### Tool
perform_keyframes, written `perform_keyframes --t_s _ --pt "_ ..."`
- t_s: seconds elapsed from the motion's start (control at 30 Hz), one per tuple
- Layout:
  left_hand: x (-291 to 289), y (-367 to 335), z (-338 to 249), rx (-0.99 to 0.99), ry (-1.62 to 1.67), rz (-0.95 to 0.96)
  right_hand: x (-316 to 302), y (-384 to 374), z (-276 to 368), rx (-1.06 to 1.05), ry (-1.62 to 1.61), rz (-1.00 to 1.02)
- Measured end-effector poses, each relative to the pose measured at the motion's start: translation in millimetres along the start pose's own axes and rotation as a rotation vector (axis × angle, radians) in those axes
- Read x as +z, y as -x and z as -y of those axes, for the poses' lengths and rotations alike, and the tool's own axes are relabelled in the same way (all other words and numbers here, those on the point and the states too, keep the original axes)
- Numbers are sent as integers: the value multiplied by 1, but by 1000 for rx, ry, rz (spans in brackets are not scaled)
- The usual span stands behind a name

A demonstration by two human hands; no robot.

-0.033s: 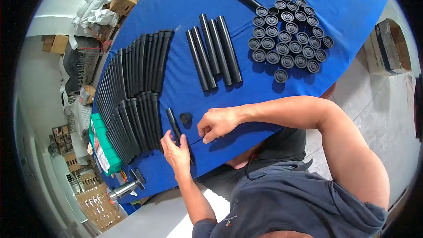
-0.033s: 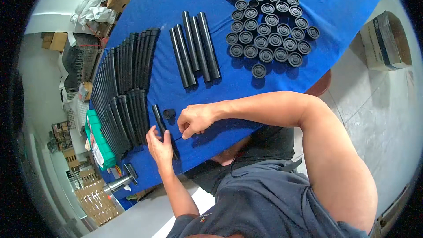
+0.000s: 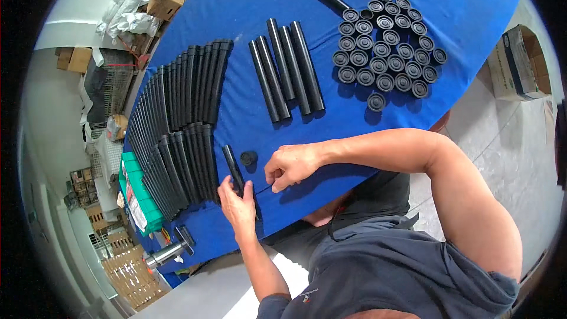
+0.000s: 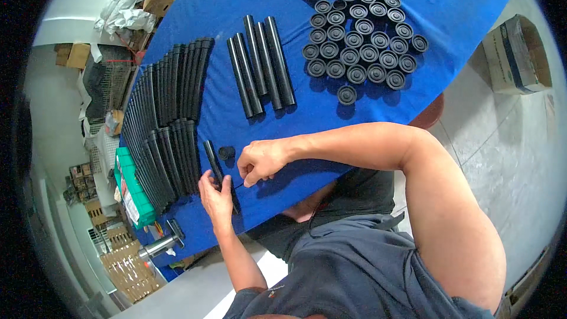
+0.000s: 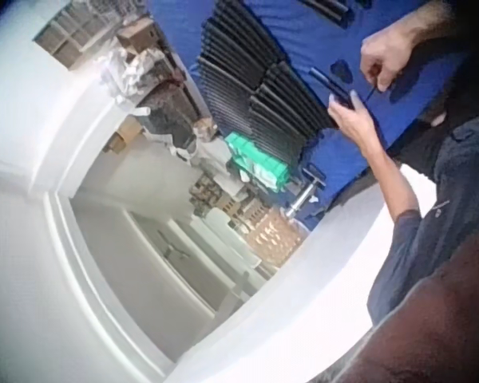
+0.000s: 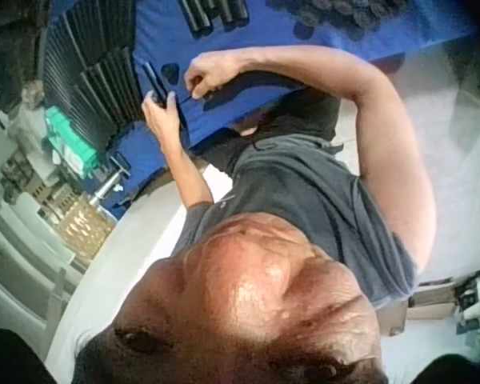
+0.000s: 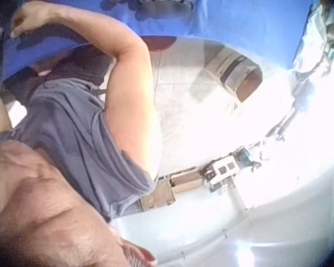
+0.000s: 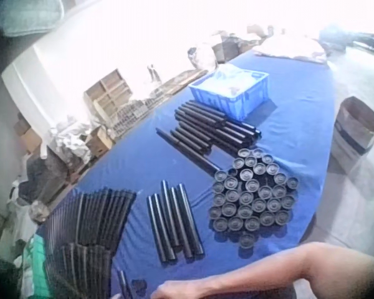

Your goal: Manually assemble a cap onto a long cylindrical black part.

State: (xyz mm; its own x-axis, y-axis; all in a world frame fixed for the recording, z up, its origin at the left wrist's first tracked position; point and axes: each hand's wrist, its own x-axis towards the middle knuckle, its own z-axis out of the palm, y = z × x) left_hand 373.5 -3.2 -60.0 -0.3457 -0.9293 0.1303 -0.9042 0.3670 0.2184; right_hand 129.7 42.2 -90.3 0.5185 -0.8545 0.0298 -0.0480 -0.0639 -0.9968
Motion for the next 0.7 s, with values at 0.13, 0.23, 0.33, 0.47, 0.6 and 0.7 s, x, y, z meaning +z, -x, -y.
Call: perform_keyframes --t_s 0.13,0.23,0.33,0.47,0.6,0.7 --pt "6 5 26 -165 93 85 1 -5 -1 33 -55 60" --pt "15 6 44 -284 379 -17 1 -7 -2 20 -48 69" --pt "7 15 37 -366 803 -8 -3 -1 -1 53 -73 66" --pt "-29 31 22 -227 1104 395 -6 5 -2 112 -165 21" --pt "-43 30 11 -9 951 668 -5 2 -5 -2 -151 69" --pt "-38 29 10 2 926 791 0 -1 -7 -95 -272 157"
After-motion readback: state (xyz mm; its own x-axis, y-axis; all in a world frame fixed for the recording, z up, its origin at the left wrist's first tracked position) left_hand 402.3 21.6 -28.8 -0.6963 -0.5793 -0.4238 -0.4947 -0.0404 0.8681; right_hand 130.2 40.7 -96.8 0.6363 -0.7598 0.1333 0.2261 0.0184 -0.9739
